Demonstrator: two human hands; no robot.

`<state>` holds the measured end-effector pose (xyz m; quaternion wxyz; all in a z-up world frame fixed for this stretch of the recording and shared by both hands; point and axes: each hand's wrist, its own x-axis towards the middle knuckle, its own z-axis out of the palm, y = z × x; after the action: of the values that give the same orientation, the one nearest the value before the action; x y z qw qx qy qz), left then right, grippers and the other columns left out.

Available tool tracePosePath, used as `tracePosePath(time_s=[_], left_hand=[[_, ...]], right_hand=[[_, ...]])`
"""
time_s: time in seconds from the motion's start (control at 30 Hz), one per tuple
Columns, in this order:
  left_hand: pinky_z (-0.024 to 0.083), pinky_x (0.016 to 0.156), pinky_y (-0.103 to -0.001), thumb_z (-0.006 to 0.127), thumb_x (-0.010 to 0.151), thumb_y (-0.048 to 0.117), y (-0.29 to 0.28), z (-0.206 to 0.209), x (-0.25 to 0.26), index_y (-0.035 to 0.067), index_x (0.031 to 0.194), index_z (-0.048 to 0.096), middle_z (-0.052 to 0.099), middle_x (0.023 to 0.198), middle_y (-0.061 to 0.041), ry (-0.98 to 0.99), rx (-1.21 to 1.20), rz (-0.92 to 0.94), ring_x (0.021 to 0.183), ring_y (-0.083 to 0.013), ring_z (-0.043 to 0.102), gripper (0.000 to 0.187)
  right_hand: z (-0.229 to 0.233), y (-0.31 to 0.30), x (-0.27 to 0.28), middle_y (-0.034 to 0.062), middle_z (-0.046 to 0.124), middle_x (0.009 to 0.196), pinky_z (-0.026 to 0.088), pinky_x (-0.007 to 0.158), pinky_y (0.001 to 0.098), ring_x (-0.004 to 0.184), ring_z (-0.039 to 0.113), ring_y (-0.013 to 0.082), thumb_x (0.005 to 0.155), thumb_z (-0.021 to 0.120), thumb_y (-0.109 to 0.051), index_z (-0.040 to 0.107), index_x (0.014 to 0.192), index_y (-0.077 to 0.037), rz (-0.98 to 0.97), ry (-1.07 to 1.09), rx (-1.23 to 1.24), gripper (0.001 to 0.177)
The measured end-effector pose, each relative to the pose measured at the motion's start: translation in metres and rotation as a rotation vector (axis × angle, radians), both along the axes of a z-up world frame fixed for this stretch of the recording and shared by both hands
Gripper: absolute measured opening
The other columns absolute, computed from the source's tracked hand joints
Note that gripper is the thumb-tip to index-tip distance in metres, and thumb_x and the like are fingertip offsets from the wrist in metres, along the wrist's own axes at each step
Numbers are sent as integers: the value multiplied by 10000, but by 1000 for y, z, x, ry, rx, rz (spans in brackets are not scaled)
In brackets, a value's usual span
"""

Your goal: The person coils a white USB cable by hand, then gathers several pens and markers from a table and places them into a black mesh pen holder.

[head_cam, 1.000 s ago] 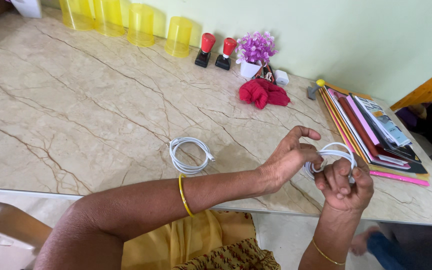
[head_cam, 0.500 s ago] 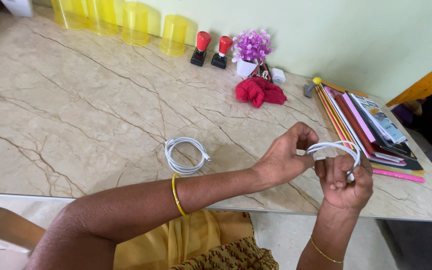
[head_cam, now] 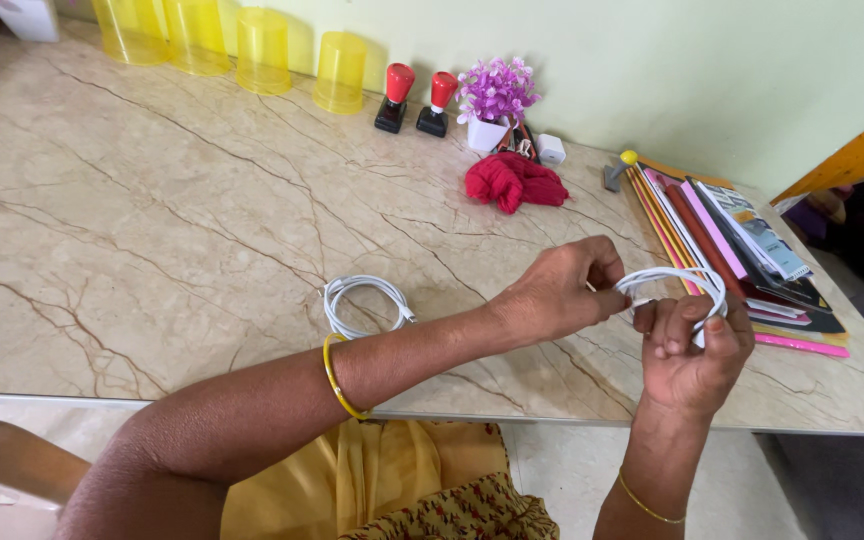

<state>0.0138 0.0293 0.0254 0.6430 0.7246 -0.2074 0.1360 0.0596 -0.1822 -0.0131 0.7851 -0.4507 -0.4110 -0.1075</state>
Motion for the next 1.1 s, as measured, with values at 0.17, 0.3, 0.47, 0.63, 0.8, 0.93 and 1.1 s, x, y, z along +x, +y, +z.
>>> tracePosePath(time_s=[0.17, 0.3, 0.47, 0.63, 0.8, 0.93, 1.1], left_hand=[[630, 642, -314, 727, 846, 110, 1, -3, 3, -27, 927, 621, 698, 788, -93, 181, -144, 5, 709, -156, 724, 191], [672, 696, -300, 721, 831, 60, -2, -15, 14, -64, 916, 621, 711, 839, -111, 171, -331, -36, 767, -157, 742, 181], [656, 719, -295, 729, 839, 28, -4, -20, 22, -41, 973, 640, 715, 868, -102, 118, -361, -136, 784, -140, 726, 175], [644, 705, -275, 719, 861, 18, 7, -11, 29, -34, 997, 681, 734, 867, -84, 152, -239, -310, 773, -117, 724, 150], [536, 602, -279, 698, 915, 81, 11, -8, 41, 1, 1081, 702, 731, 835, -80, 198, -169, -393, 699, -118, 655, 184], [561, 718, -300, 745, 895, 111, 10, -17, 34, 32, 1030, 745, 753, 892, -78, -67, -65, -311, 811, -120, 687, 156], [589, 747, -333, 802, 857, 183, 7, -19, 16, 75, 933, 766, 723, 890, -120, -278, 236, 111, 800, -178, 727, 137]], right_hand=[[-2, 15, -11, 60, 534, 611, 499, 653, 364, 511, 477, 135, 1050, 729, -298, 653, 925, -23, -161, -168, -66, 311], [-2, 21, -14, 84, 572, 655, 527, 659, 371, 542, 517, 139, 1040, 728, -310, 646, 951, -10, -217, -233, -149, 324], [-6, 13, -9, 20, 497, 586, 476, 612, 325, 506, 466, 105, 1017, 734, -330, 651, 961, -47, -139, -118, -60, 300], [-12, -14, 15, -66, 414, 530, 398, 601, 244, 476, 379, 43, 1052, 715, -308, 640, 924, -102, 248, 135, 100, 254], [-18, -26, 28, -76, 431, 538, 416, 642, 237, 488, 371, 34, 1058, 694, -297, 645, 920, -107, 367, 236, 150, 240], [-22, -29, 30, -82, 422, 534, 421, 658, 222, 477, 359, 21, 1084, 682, -294, 644, 924, -104, 390, 232, 229, 251], [-25, -29, 32, -83, 399, 506, 424, 667, 239, 464, 338, 31, 1062, 685, -307, 650, 901, -112, 407, 199, 195, 255]])
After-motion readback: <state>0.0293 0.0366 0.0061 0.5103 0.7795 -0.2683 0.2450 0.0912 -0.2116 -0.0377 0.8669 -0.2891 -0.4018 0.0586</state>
